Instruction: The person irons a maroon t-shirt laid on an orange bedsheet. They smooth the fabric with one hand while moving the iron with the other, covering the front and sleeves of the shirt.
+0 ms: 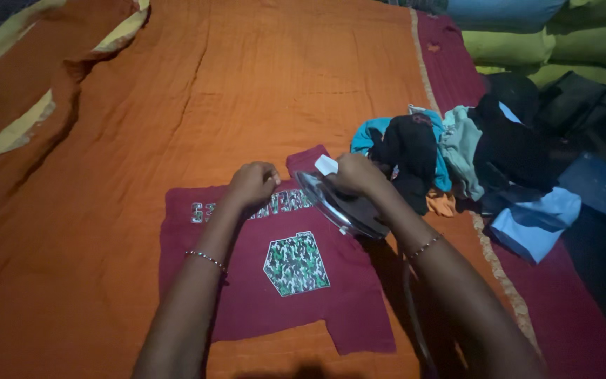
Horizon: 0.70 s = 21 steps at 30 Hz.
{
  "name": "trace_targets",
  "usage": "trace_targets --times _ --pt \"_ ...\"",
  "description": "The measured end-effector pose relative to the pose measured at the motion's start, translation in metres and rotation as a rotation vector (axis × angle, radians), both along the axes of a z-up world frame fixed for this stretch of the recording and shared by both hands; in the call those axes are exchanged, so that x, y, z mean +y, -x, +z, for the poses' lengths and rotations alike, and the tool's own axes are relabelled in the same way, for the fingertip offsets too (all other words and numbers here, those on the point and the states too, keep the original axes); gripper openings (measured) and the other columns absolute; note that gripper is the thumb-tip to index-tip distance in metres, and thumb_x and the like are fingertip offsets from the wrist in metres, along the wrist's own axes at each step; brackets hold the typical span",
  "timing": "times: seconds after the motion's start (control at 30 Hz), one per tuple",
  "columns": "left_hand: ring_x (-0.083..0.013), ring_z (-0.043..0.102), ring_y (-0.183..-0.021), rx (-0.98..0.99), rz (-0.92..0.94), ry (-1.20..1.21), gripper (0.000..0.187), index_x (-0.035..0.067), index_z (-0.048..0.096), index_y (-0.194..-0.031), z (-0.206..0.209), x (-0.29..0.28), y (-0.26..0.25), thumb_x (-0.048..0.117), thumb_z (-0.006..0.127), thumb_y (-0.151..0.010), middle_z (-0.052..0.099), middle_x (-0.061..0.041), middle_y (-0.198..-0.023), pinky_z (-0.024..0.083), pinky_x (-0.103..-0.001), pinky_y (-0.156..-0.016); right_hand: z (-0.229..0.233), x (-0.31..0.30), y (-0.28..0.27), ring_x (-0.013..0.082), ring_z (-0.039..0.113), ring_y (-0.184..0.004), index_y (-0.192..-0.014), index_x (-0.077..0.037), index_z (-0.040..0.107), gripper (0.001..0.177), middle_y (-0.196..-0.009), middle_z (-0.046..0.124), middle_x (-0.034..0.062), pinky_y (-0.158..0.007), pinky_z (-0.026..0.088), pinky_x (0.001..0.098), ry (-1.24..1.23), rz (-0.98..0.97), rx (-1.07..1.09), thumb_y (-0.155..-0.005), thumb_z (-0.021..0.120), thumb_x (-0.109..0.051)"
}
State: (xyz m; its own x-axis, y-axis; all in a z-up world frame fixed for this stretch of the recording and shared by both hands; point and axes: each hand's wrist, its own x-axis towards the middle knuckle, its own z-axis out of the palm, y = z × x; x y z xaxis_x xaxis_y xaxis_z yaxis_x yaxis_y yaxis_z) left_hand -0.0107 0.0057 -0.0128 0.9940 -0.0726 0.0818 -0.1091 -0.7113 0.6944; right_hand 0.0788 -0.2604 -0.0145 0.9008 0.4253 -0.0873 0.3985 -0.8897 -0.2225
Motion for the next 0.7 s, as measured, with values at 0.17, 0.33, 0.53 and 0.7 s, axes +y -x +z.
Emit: trace_targets --times 0.17,0.33,0.53,0.7 --pt "-0.0332 0.072 -0.091 0.059 0.051 0.006 0.021 0.003 0.073 -0.098 -0.002 -0.002 -0.002 0.021 0.063 -0.092 0.074 -0.018 -0.095 0.055 -0.045 -0.085 0.02 -0.01 0.023 0.0436 0.072 -0.082 -0.091 0.002 0.076 0.051 -0.084 0.072 0.0282 -0.08 0.057 0.05 -0.027 0.092 0.029 -0.082 0.074 -0.048" --pt "-0.0349 0.071 -0.093 0.045 0.045 -0.036 0.021 0.004 0.075 -0.098 -0.003 -0.002 -0.004 0.021 0.064 -0.093 0.074 -0.02 -0.097 0.054 -0.046 -0.085 0.025 -0.002 0.022 0.0431 0.073 -0.078 -0.089 0.001 0.076 0.05 -0.081 0.073 0.0273 -0.079 0.058 0.0504 0.028 0.111 -0.012 -0.083 0.072 -0.049" --pt "-0.0313 0.075 -0.086 0.03 -0.001 0.035 0.02 0.002 0.076 -0.094 -0.004 0.016 0.003 0.016 0.064 -0.087 0.076 -0.019 -0.091 0.058 -0.042 -0.079 0.025 0.007 0.016 0.0456 0.071 -0.083 -0.086 0.003 0.075 0.059 -0.083 0.07 0.0298 -0.079 0.056 0.0529 0.011 -0.072 -0.035 -0.08 0.075 -0.056" --pt "-0.0363 0.071 -0.086 0.085 0.019 0.061 0.023 0.001 0.068 -0.099 0.011 0.014 0.012 0.021 0.057 -0.095 0.073 -0.023 -0.093 0.055 -0.045 -0.079 0.011 0.001 -0.001 0.0475 0.07 -0.083 -0.086 0.005 0.074 0.065 -0.084 0.07 0.0314 -0.081 0.055 0.0522 -0.014 -0.013 -0.041 -0.081 0.075 -0.059"
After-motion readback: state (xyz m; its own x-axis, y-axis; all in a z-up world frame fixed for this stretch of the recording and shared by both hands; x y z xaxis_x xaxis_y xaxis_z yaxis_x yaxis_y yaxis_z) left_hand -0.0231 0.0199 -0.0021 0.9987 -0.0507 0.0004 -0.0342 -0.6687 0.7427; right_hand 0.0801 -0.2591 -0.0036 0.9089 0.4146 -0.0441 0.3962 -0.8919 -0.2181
